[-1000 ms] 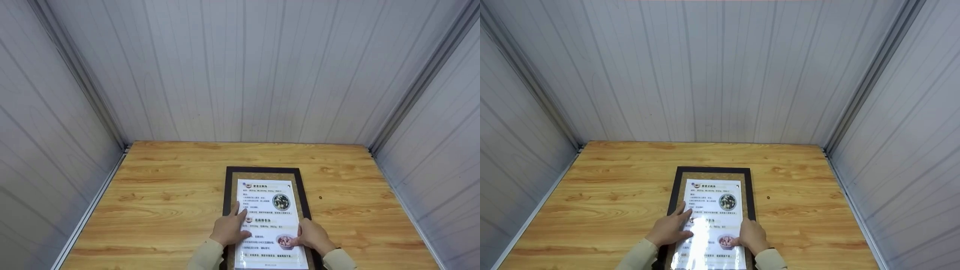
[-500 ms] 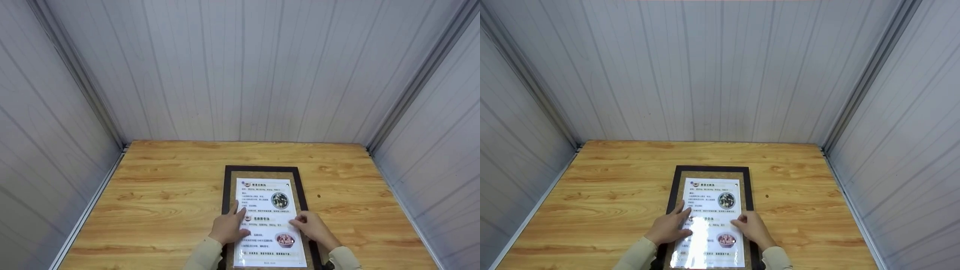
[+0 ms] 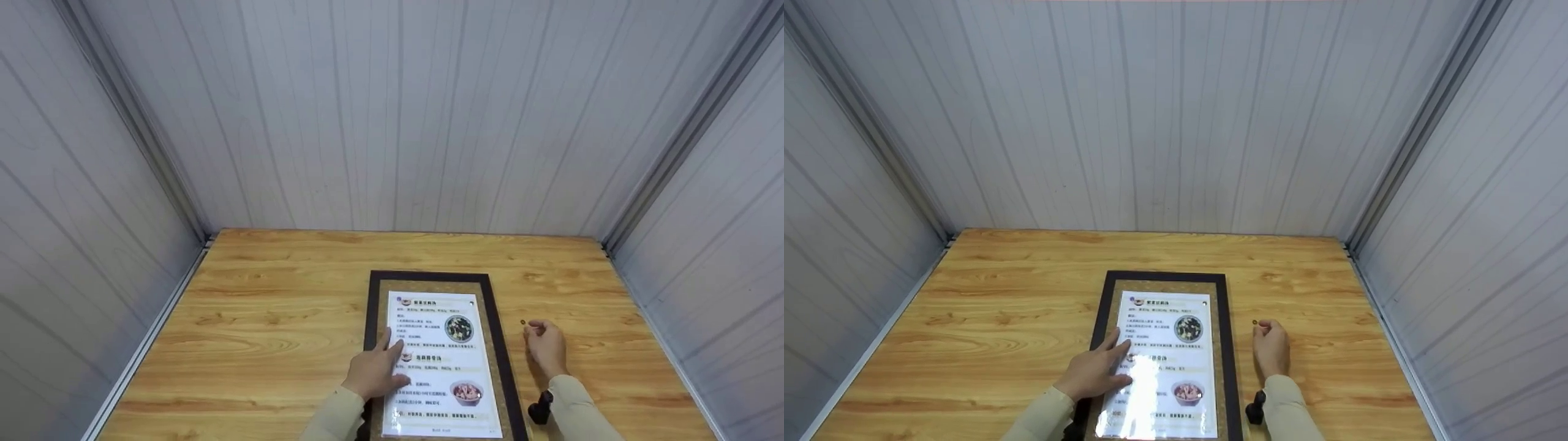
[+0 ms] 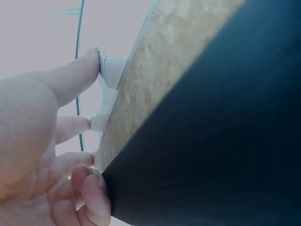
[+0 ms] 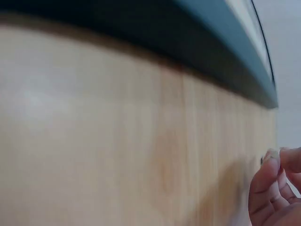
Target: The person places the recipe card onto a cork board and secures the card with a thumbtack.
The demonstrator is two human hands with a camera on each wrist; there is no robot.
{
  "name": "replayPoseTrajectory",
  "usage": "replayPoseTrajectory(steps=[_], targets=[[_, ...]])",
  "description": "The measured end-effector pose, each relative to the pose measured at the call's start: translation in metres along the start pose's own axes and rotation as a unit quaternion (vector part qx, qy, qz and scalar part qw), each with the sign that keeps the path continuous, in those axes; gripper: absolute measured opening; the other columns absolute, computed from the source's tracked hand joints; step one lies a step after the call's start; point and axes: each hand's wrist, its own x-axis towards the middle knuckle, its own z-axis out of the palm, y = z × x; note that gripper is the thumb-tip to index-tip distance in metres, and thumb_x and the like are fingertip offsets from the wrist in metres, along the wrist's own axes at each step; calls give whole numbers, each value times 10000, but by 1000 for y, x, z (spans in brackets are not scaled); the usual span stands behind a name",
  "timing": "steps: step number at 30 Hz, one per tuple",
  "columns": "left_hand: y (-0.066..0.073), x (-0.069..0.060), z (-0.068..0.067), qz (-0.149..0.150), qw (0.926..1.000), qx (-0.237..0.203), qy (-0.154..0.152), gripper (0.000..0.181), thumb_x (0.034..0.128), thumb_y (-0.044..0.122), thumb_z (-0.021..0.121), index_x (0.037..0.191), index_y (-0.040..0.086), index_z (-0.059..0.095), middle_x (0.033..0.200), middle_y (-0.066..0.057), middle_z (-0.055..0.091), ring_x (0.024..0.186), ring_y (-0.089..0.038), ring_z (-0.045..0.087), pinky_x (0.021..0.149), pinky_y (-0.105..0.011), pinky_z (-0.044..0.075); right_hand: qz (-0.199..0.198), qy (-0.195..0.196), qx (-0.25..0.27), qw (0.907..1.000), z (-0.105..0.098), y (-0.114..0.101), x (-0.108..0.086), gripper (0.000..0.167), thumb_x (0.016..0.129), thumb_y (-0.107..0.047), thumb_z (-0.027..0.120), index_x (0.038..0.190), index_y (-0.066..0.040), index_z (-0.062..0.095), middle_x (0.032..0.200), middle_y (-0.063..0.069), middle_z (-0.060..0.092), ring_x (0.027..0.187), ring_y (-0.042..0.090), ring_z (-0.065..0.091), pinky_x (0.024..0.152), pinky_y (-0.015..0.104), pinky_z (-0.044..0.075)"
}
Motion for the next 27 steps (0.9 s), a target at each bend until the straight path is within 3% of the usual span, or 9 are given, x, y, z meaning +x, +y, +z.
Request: replayPoseTrajectory(steps=[4,6,12,16,21,24,27], targets=[[2,0,1,38,10000,-15,-80,755,819,487,765,1434,109,541,1549,-237,333,1045,-364,651,768,-458,529,295,-200,134,9993,-5,5,7,321,1009,-129,544,1242,90,570,1109,277,614,670,212,636,544,293,504],[4,1,1,67,9999,-26,-109,750,821,486,764,1433,112,543,1549,-233,336,1027,-359,655,761,-454,528,325,-225,76,9992,-6,8,9,337,1003,-154,565,1241,84,574,1122,279,619,627,196,639,560,325,520],[4,-1,1,67,9999,-22,-144,747,826,490,757,1438,122,538,1555,-219,333,1092,-369,632,786,-463,520,149,-171,-430,9988,-3,10,15,244,972,-146,617,1097,56,673,906,146,670,652,212,621,674,401,499],[4,0,2,157,9998,-71,-57,745,825,479,760,1433,110,541,1545,-235,342,1063,-364,647,744,-440,526,54,-170,-547,9983,-3,9,18,204,959,-113,620,1034,61,696,830,112,675,686,225,618,630,370,492],[3,-1,1,195,9997,-97,-57,741,832,469,754,1435,99,536,1540,-238,349,1053,-348,660,698,-405,529,277,-402,403,9980,-1,2,17,233,950,-91,607,1054,108,669,804,125,701,607,176,657,513,285,524],[1,-2,-1,107,9999,-94,-75,744,837,470,750,1443,102,526,1548,-232,336,1122,-355,632,733,-410,529,491,-592,1068,9913,2,-3,16,234,941,-83,628,1056,119,659,811,140,720,626,166,677,526,279,543],[-2,-4,-1,69,9999,-112,-85,740,840,465,750,1442,98,528,1550,-235,331,1102,-349,641,733,-413,527,577,-664,1397,9863,4,-7,12,208,929,-66,662,1028,117,669,830,146,728,661,164,686,556,285,555]])
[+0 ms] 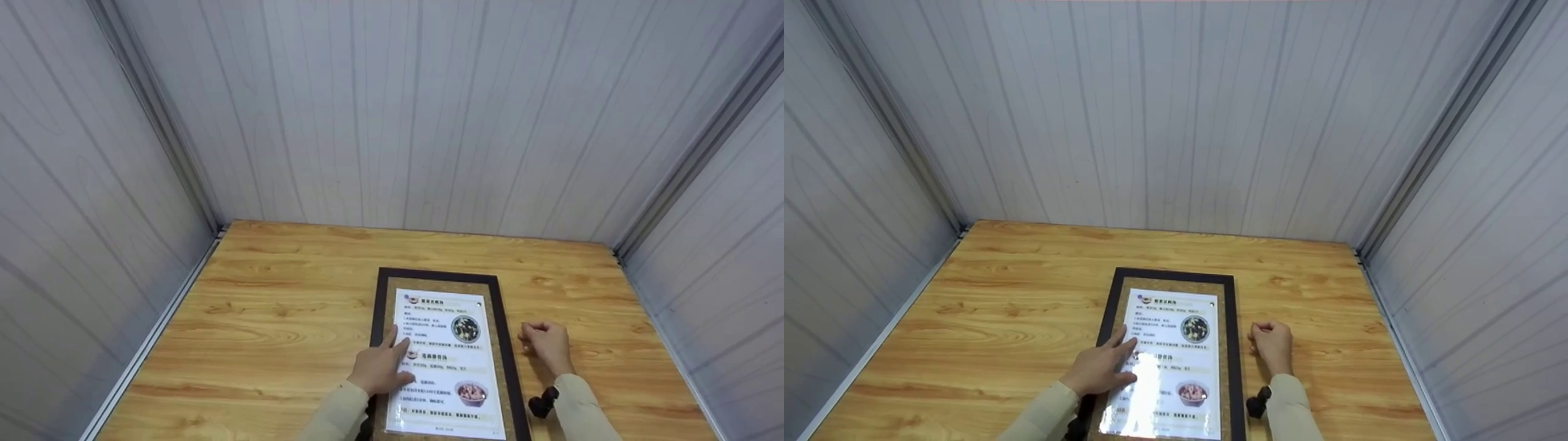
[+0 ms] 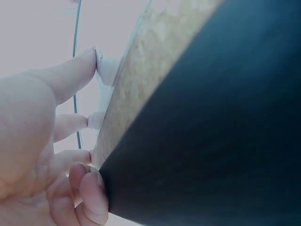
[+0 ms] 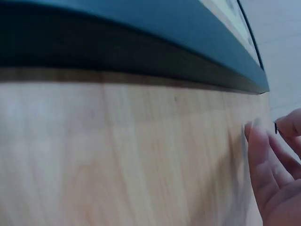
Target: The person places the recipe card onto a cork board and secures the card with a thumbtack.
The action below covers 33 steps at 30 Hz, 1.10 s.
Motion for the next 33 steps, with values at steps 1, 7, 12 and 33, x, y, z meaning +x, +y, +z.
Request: replayPoseTrajectory(steps=[1,7,12,33], targets=[[0,1,0,-5,10000,10,-10,739,842,468,747,1444,100,526,1552,-233,329,1092,-342,646,731,-411,526,-23,20,8,10000,-1,-1,-1,192,923,-59,674,1009,113,676,830,142,728,664,163,687,558,285,556],[-1,0,4,-66,10000,-3,-72,729,843,474,742,1440,111,534,1554,-224,333,1073,-337,649,766,-435,521,-167,-8,130,9998,-2,-7,-10,148,915,-27,687,973,109,690,789,109,715,621,160,682,552,271,555],[0,0,3,-109,9999,-77,-68,731,845,473,741,1447,120,526,1557,-223,326,1131,-352,623,801,-449,518,-239,-82,603,9979,1,-13,-18,162,939,-22,660,1017,121,665,797,117,675,612,140,656,576,276,560],[-3,2,2,-151,9998,-37,-104,740,848,483,736,1454,122,517,1569,-209,312,1173,-358,598,839,-461,512,-528,-1437,1194,9810,54,-40,-66,198,934,41,631,1039,208,610,702,67,569,567,99,512,489,217,457]])
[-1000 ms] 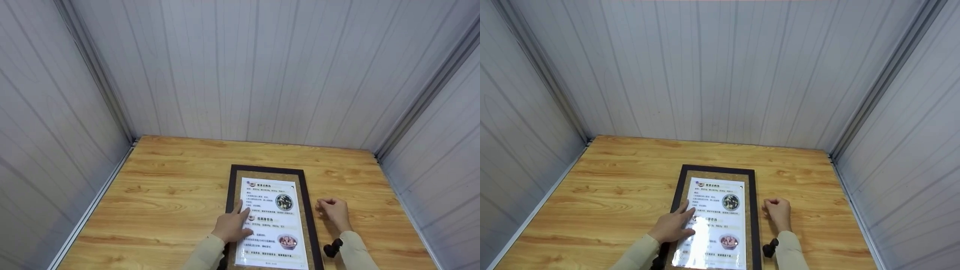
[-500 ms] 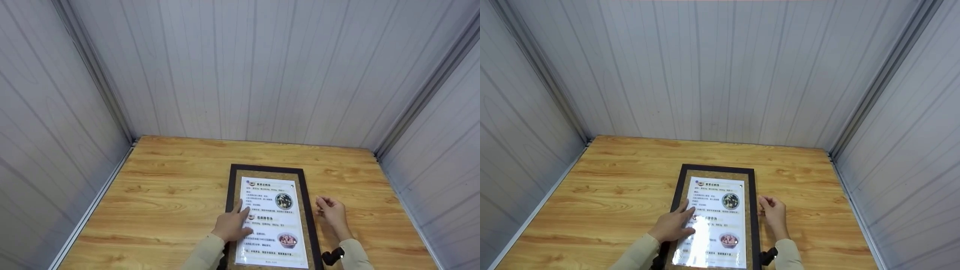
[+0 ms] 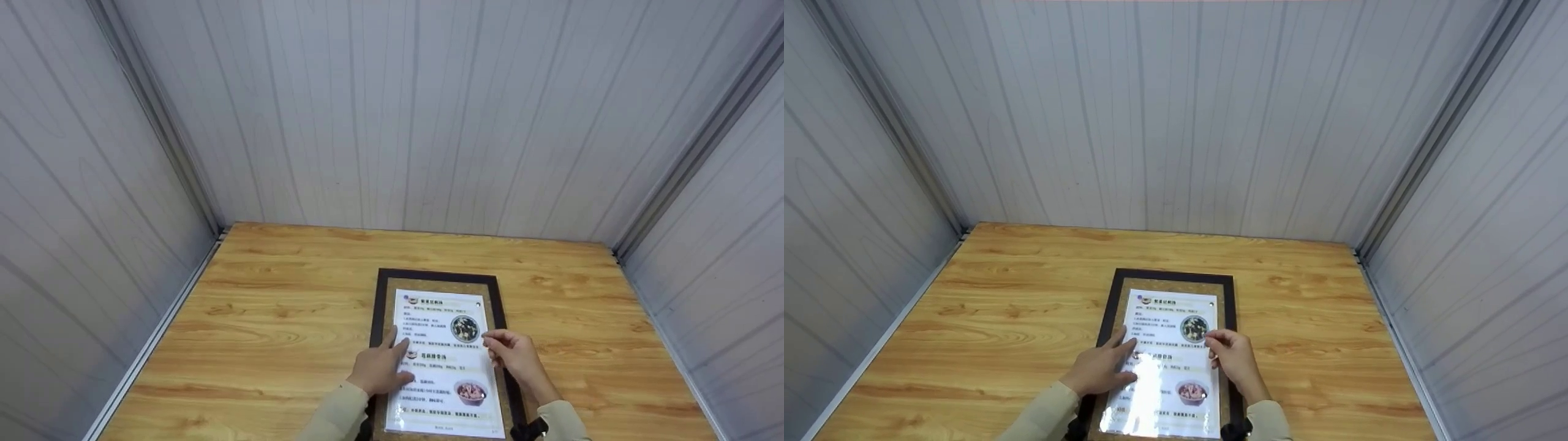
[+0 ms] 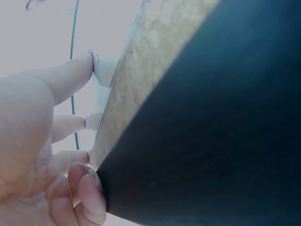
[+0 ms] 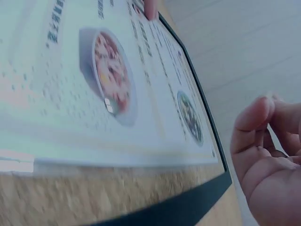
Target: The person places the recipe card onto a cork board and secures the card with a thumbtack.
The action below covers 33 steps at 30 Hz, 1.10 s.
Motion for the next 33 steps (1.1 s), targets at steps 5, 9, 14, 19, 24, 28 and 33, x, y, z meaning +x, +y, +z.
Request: replayPoseTrajectory(steps=[5,9,14,19,24,28,33], targets=[[-1,-1,-2,-43,10000,-4,25,736,847,473,740,1455,123,517,1569,-205,314,1194,-363,584,850,-468,510,-203,-708,-527,9959,18,-3,-6,259,947,-3,637,1091,212,616,795,129,640,581,82,528,495,204,460],[0,-2,-1,2,10000,30,64,732,848,468,740,1450,114,522,1563,-211,323,1166,-361,600,833,-466,511,-328,-1053,-608,9920,29,-6,-11,246,968,10,599,1076,230,608,815,157,656,569,78,537,498,192,458],[0,-1,0,-50,9999,76,52,729,846,479,738,1445,121,530,1562,-204,329,1167,-360,600,851,-471,502,-390,-1526,-799,9843,45,-17,-23,228,980,9,571,1054,219,621,778,106,631,613,84,546,531,198,467],[0,-1,1,54,9997,218,124,725,850,484,732,1441,115,533,1555,-209,341,1083,-352,640,797,-459,522,-325,-1898,-927,9769,62,-7,-28,236,953,-42,640,1064,164,666,716,99,629,535,60,524,479,180,432],[-1,-3,2,171,9992,256,239,713,845,467,736,1426,99,547,1539,-230,357,1014,-342,662,745,-448,528,-493,-2221,-1387,9638,89,-2,-39,149,904,-56,704,949,84,729,722,115,667,531,38,515,485,165,423],[-1,-4,1,208,9988,290,347,699,836,453,746,1409,97,566,1526,-234,377,978,-326,671,708,-425,527,-802,-2509,-1823,9473,111,6,-48,86,884,-62,721,863,15,753,720,18,684,575,1,520,544,173,434],[-1,-4,1,267,9984,318,373,692,834,446,753,1401,91,574,1515,-241,390,898,-285,674,665,-389,517,-937,-2796,-2180,9303,132,15,-56,81,870,-47,713,797,-40,747,707,-86,669,600,-25,526,587,181,454]])
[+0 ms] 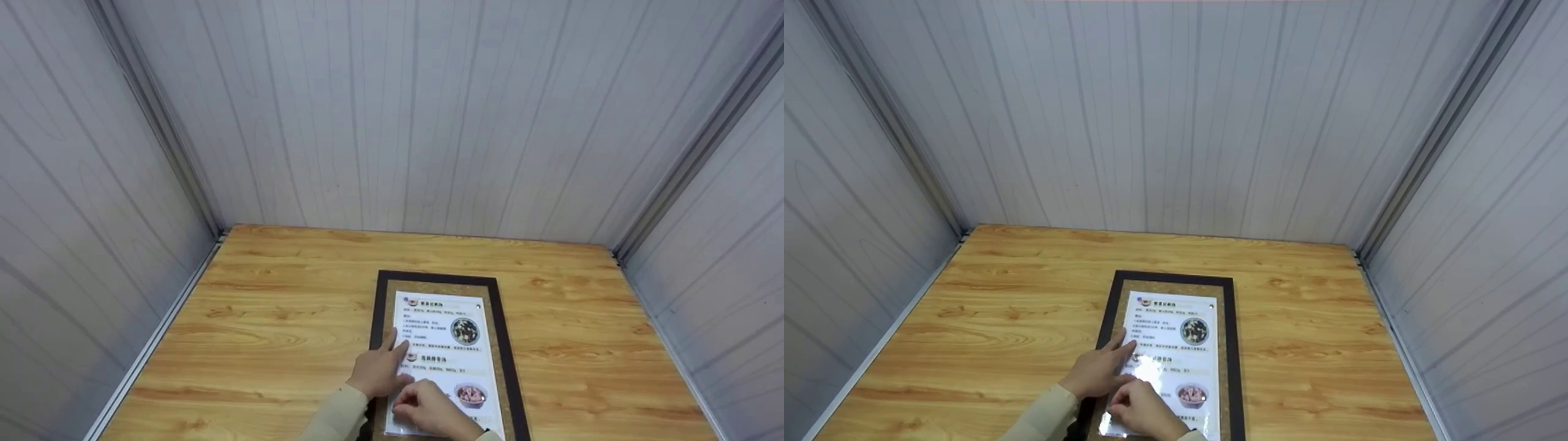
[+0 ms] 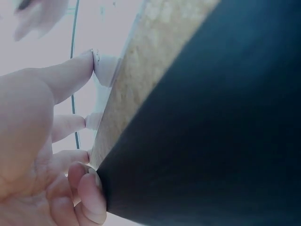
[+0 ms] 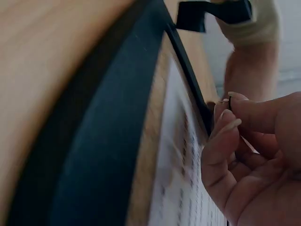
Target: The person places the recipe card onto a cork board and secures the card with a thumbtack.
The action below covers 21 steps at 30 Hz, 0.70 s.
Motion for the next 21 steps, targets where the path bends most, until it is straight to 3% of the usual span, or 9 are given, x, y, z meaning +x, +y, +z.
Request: replayPoseTrajectory(steps=[8,14,18,21], targets=[[-2,2,-2,-97,9997,-144,-172,718,830,466,754,1418,104,559,1535,-227,367,866,-241,647,675,-357,509,190,-253,-297,9991,11,-2,5,100,842,-21,705,754,-56,735,643,-99,632,563,-12,508,560,181,441],[-2,1,-3,-60,9998,-154,-71,717,825,457,757,1416,103,559,1531,-231,371,848,-255,660,612,-336,483,120,-137,-705,9973,15,-5,8,159,804,-6,673,666,-83,682,563,-166,529,503,-26,450,494,165,383],[-1,0,-2,-29,9998,-209,-45,715,829,446,756,1423,106,552,1534,-231,365,696,-206,615,542,-299,432,74,-127,-834,9964,16,-8,8,190,768,22,647,608,-78,635,521,-186,466,464,-24,412,454,162,336],[0,-1,-1,-26,9998,-190,-2,704,830,434,757,1423,113,555,1531,-232,369,619,-180,559,515,-289,396,189,-141,-573,9981,17,-10,8,174,743,55,628,598,-40,627,508,-172,464,454,-9,408,444,169,317]])
